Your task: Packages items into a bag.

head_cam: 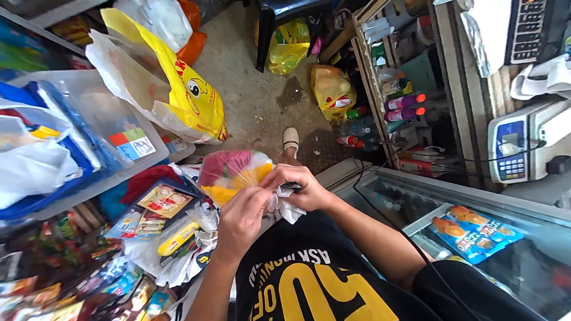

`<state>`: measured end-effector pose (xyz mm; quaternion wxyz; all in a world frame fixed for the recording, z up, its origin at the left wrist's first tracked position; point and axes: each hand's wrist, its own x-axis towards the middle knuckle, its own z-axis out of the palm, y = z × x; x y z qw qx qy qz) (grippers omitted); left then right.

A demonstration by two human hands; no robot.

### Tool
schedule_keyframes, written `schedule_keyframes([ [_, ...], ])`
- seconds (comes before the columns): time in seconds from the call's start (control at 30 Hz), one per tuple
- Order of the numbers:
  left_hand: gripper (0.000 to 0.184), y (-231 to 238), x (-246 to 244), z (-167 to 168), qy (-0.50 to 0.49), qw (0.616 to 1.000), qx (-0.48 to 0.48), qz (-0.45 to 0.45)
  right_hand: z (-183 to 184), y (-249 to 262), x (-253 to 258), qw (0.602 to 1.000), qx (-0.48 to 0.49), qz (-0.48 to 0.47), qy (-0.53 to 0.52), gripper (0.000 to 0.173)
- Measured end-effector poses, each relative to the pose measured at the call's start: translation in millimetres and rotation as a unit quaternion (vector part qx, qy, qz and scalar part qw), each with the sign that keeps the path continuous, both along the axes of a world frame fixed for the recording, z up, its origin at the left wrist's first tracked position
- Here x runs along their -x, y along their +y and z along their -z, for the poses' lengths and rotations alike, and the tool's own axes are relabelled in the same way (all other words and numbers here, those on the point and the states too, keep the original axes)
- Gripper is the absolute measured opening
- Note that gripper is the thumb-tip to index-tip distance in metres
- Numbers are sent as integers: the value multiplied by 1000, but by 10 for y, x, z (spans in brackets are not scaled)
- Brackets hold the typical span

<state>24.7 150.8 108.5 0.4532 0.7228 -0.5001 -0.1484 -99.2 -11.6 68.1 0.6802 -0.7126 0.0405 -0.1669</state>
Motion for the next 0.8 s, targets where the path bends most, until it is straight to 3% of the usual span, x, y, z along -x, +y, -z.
schedule_keyframes([
  [0.13,15,14,76,20,-34,997,22,-68,-10,173,-37,1000,3,13,-2,9],
  [0.37,17,30,39,-16,54,994,-2,-91,-66,311,-68,996,41,70,22,11],
  [0.47,19,37,51,-57,192,973,-52,-121,-145,250,-79,982,175,66,14,9],
  [0.57,9,-34,65,-130,378,902,-92,-189,-248,220,-91,938,338,73,-2,11],
  [0.63,17,-65,62,-132,420,876,-96,-216,-253,218,-81,926,371,75,-1,12],
  [0.7,24,-57,59,-100,370,901,-96,-203,-225,214,-69,933,349,81,6,16],
  [0.8,18,12,86,-54,164,970,-112,-140,-287,153,-65,947,310,76,44,19],
])
